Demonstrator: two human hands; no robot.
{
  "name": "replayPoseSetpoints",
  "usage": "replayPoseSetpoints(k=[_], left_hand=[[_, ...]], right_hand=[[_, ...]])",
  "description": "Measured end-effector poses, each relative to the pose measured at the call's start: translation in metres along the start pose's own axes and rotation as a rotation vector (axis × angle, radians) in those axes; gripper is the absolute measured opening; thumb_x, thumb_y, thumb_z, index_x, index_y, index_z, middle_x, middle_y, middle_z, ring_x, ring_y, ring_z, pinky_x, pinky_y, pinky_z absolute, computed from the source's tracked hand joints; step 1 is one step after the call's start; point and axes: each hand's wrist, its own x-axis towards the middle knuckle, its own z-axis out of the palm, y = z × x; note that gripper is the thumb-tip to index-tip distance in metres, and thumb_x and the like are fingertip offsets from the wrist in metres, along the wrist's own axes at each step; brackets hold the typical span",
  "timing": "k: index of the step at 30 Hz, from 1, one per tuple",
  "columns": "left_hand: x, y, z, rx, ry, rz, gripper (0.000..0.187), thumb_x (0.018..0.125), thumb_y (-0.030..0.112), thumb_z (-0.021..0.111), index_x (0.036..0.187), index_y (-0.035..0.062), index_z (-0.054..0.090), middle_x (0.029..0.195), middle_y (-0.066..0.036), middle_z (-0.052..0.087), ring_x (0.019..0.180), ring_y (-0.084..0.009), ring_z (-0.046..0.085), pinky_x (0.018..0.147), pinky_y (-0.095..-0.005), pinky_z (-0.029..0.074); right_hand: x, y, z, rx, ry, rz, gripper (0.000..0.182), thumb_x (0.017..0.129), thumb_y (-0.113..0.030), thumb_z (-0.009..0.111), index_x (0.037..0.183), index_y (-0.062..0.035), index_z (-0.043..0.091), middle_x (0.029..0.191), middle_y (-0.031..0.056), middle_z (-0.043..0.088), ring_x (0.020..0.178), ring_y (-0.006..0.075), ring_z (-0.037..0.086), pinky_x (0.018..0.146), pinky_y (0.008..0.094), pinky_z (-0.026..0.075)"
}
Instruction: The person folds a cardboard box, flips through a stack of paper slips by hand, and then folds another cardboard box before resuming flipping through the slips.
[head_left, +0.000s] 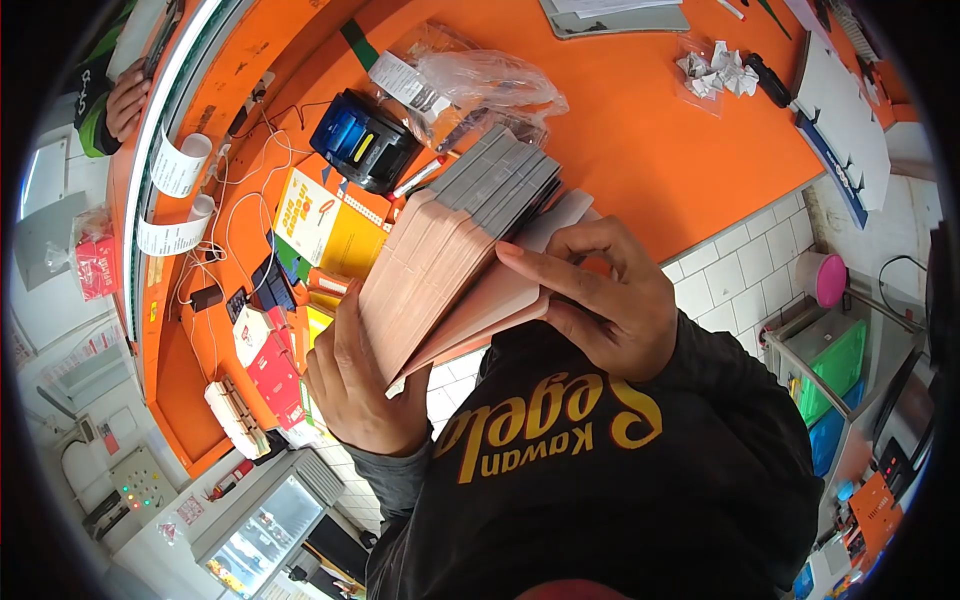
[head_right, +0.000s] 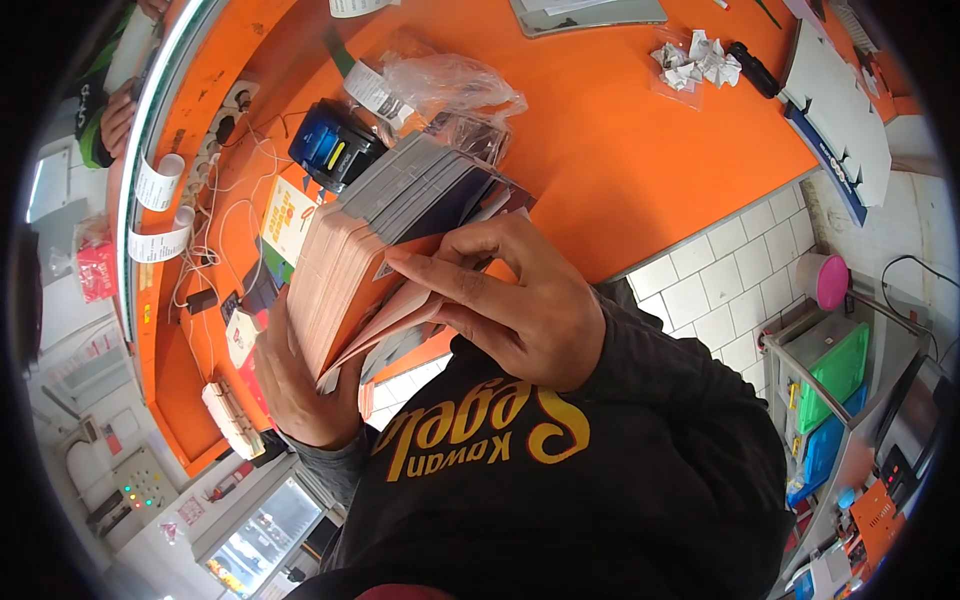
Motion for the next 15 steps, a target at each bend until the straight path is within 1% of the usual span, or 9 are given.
replayPoseSetpoints(k=[7,9,15], left_hand=[[0.001,0.0004,0.0008,-0.007,0.014,0.009,0.084,0.065,0.031,0.086,0.139,0.0072,0.052,0.115,-0.01,0.063,0.096,-0.0306,0.06,0.086,-0.0415,0.045],[0.0008,0.0006,0.0011,-0.005,0.016,0.008,0.083,0.066,0.03,0.085,0.139,0.0073,0.052,0.114,-0.01,0.063,0.096,-0.0304,0.06,0.086,-0.042,0.045],[0.002,0.0022,-0.0008,0.014,0.019,0.021,0.082,0.067,0.032,0.085,0.139,0.0074,0.052,0.112,-0.01,0.063,0.095,-0.0304,0.06,0.084,-0.0418,0.045]], right_hand=[[0.0034,-0.0038,-0.0009,-0.032,-0.006,-0.012,0.06,0.071,-0.002,0.078,0.129,-0.0061,0.066,0.098,0.0067,0.052,0.084,0.0173,0.056,0.072,0.0291,0.05],[0.0044,-0.0053,-0.0012,-0.027,-0.013,0.019,0.06,0.071,-0.002,0.078,0.13,-0.0064,0.066,0.098,0.0064,0.052,0.084,0.0175,0.056,0.072,0.0292,0.049],[0.0011,-0.0002,0.0005,-0.026,-0.003,-0.008,0.06,0.071,-0.001,0.077,0.129,-0.0066,0.066,0.098,0.0059,0.052,0.085,0.0175,0.055,0.073,0.0293,0.048]])
